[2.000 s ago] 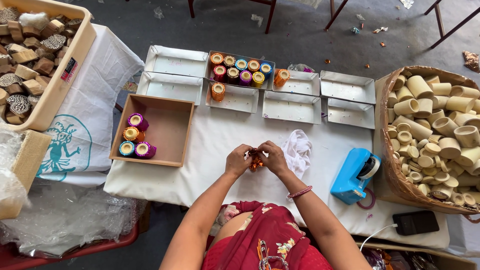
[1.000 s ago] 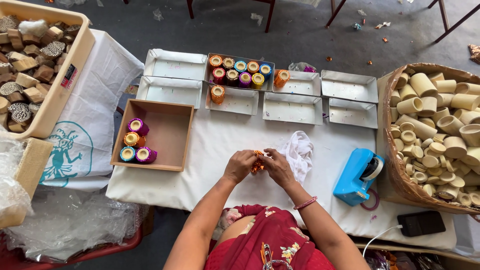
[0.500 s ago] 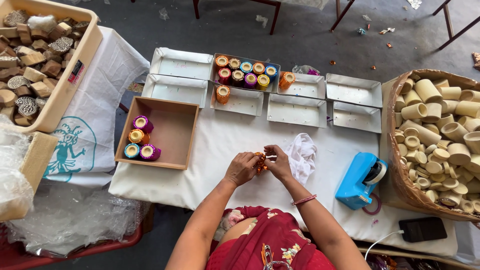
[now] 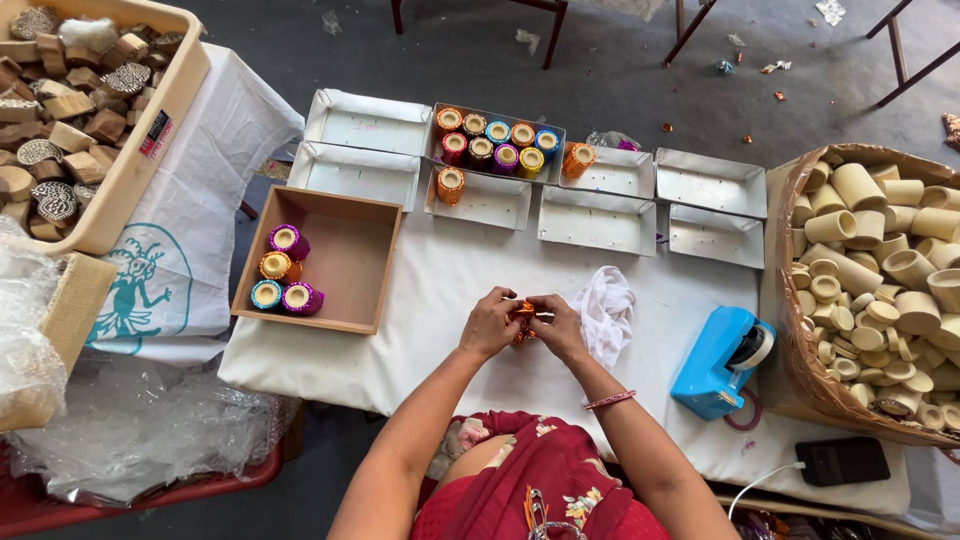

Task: Wrapping small clay pots in foil and cloth for packaging.

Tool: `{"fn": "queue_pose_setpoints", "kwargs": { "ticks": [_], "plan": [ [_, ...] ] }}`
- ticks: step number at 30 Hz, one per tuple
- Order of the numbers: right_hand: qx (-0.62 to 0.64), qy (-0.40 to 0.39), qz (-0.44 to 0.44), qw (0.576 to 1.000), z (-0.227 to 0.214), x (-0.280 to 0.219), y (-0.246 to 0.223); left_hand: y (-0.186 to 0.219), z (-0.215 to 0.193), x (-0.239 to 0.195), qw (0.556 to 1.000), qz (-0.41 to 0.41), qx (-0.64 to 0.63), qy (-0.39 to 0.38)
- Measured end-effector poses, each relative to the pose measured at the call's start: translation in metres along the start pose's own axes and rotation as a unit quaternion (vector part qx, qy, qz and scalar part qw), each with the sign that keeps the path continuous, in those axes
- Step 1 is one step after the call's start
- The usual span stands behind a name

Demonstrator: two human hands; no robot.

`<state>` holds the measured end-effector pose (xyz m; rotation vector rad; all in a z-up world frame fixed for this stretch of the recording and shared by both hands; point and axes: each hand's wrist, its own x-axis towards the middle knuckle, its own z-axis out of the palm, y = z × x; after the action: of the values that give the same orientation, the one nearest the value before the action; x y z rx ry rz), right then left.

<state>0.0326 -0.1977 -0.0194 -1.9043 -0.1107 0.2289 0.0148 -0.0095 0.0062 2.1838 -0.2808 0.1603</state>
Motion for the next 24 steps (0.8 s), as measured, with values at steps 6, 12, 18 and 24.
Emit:
{"fn": "queue_pose_setpoints", "kwargs": {
  "ticks": [6, 12, 18, 24],
  "plan": [
    [-0.119, 0.047, -0.079, 0.989, 0.004, -0.002, -0.023, -0.002, 0.007, 0.001, 0.997, 0.041, 0.057, 0.034],
    [-0.143, 0.055, -0.078, 0.985, 0.003, 0.008, 0.000, 0.005, 0.004, -0.005, 0.988, 0.070, 0.136, 0.019],
    [-0.093, 0.056, 0.055, 0.993, -0.005, 0.002, 0.006, 0.005, 0.004, -0.004, 0.987, 0.065, 0.141, 0.040],
    [-0.225, 0.020, -0.227, 0.947, -0.010, -0.011, -0.032, -0.002, 0.004, -0.007, 0.986, 0.068, 0.149, 0.014]
  ]
}}
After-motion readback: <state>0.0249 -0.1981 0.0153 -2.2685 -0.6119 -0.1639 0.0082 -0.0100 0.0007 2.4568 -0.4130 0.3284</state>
